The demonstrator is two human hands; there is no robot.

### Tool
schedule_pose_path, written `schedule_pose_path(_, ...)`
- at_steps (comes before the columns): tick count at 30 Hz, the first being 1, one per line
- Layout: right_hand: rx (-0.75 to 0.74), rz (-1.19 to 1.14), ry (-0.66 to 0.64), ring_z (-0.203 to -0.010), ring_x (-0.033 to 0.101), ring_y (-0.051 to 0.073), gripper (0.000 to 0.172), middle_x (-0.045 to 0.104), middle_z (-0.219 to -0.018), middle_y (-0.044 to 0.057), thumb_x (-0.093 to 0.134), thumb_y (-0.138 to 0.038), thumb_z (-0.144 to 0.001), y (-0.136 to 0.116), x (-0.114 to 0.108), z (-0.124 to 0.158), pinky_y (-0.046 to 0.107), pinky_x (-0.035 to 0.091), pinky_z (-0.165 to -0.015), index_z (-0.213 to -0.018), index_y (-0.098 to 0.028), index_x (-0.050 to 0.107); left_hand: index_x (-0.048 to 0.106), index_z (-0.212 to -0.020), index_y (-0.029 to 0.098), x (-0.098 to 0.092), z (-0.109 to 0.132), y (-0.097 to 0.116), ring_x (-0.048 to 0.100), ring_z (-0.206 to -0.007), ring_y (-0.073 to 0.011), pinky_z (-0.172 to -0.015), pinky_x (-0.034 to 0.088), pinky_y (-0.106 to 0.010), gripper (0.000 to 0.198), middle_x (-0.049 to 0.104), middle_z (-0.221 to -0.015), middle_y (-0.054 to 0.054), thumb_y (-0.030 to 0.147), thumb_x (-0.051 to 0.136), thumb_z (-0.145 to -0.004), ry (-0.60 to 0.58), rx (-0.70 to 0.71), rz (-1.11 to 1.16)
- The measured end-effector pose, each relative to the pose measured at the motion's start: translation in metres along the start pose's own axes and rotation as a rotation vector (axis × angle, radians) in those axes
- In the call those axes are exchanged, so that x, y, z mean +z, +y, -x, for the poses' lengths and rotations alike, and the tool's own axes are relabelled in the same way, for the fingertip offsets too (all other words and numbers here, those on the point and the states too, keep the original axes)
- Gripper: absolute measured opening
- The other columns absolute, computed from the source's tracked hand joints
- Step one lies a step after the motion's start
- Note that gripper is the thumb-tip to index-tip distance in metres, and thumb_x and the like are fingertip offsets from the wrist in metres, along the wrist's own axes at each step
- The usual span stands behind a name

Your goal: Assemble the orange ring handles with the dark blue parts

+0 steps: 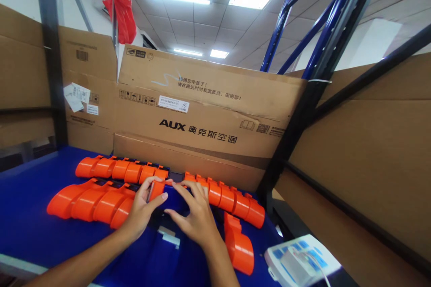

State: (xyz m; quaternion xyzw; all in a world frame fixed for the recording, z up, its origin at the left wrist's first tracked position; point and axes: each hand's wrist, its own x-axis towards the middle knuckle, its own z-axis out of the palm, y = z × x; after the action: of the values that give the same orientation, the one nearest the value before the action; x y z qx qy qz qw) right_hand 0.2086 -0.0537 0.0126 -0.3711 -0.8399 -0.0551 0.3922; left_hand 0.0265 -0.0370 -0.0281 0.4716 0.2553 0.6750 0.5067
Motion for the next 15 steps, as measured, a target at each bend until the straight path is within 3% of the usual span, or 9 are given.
schedule_pose_path(10,0.004,-0.015,0.015,-0.113,0.061,0.032,0.059,0.063,-0.127,0.009,0.078,-0.044,-0.081,-0.0053,-0.0012,-0.0008,0.052,0.045,-0.102,-0.137,-0.035,0.059,0.06,-0.107,0.025,-0.0001,-0.0011,-0.0008,0.065,-0.114,-0.0303,-0.103,0.045,-0.044,0.043,0.073,-0.114,-0.006,0.034,0.083,-0.072,0.001,-0.007,0.028)
schedule_pose_path(15,0.138,-0.14,0.083,-0.114,0.061,0.033,0.057,0.067,-0.124,0.01,0.078,-0.046,-0.08,-0.0051,-0.0014,-0.0008,0.053,0.044,-0.104,-0.133,-0.031,0.062,0.054,-0.131,0.027,-0.0014,0.0042,0.0003,0.061,-0.122,-0.0312,-0.106,0.044,-0.045,0.054,0.067,-0.13,-0.01,0.04,0.074,-0.082,-0.076,0.032,0.01)
